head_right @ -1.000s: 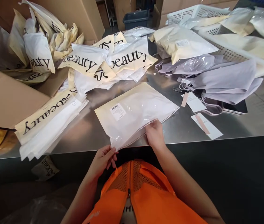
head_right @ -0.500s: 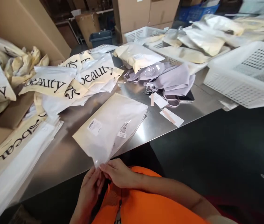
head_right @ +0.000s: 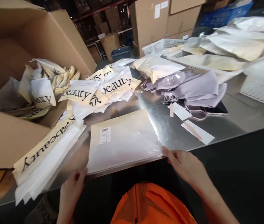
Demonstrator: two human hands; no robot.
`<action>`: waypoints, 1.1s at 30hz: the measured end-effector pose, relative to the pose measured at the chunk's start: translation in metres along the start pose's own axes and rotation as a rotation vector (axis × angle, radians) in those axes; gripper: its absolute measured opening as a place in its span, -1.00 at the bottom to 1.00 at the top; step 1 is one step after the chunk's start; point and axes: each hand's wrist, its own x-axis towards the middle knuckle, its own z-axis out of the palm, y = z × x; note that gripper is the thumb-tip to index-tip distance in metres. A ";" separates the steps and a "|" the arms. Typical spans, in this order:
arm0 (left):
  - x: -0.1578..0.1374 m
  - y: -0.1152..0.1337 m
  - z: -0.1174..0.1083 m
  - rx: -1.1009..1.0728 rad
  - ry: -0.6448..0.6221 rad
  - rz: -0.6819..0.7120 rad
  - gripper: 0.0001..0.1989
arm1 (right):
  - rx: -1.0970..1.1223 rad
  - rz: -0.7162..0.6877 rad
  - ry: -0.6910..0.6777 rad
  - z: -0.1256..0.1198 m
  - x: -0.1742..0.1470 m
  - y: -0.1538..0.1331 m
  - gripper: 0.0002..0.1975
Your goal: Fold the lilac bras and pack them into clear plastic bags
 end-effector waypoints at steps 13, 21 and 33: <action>-0.006 0.067 0.104 0.530 -0.011 0.839 -0.42 | -0.470 -0.761 0.309 0.087 0.059 -0.074 -0.33; -0.010 0.050 0.114 0.415 0.157 0.761 -0.09 | -0.543 -0.767 0.284 0.090 0.063 -0.065 -0.31; -0.007 0.038 0.112 0.040 0.215 0.586 -0.05 | -0.573 -0.773 0.303 0.091 0.064 -0.067 -0.32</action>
